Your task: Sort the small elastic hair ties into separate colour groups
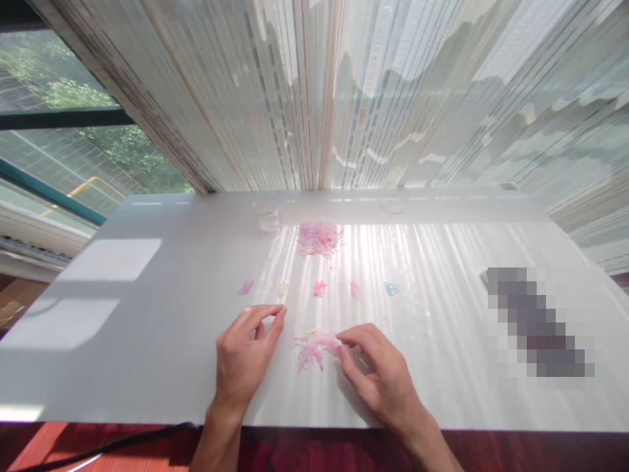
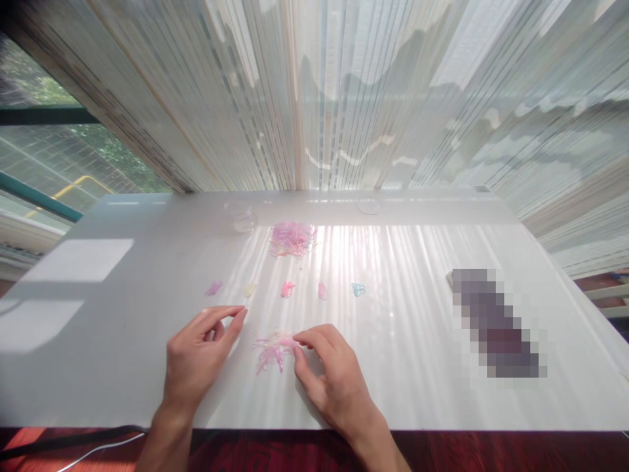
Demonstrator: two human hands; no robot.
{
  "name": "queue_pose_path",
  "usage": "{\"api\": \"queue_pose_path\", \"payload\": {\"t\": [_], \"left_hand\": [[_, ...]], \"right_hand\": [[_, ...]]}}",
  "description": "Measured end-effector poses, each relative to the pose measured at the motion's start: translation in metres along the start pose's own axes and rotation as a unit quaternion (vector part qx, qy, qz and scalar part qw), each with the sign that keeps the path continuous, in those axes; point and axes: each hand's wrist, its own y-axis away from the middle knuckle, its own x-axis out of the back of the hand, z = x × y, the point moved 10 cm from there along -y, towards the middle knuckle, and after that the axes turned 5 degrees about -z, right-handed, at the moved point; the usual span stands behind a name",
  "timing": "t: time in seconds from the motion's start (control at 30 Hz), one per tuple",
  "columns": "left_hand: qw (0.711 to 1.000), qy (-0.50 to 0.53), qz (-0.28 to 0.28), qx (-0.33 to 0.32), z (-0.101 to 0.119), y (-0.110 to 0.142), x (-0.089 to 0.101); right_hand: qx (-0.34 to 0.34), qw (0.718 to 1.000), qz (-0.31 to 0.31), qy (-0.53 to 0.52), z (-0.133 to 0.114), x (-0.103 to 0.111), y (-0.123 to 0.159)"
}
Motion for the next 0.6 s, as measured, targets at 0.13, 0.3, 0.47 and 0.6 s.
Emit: {"api": "queue_pose_path", "payload": {"t": [0.13, 0.3, 0.47, 0.6], "left_hand": [[0.992, -0.065, 0.031, 0.103, -0.024, -0.01, 0.011], [0.972, -0.106, -0.031, 0.21, -0.038, -0.022, 0.001], [0.955, -0.144, -0.047, 0.255, -0.042, -0.027, 0.001], [0.952, -0.152, -0.052, 0.262, -0.045, -0.024, 0.002]], "right_hand": [[-0.001, 1.0, -0.007, 0.0, 0.001, -0.002, 0.0], [-0.005, 1.0, -0.006, -0.004, 0.004, -0.003, 0.002], [-0.006, 1.0, -0.007, -0.001, 0.005, -0.003, 0.004], [-0.003, 1.0, -0.014, -0.005, 0.005, -0.005, 0.004]]}}
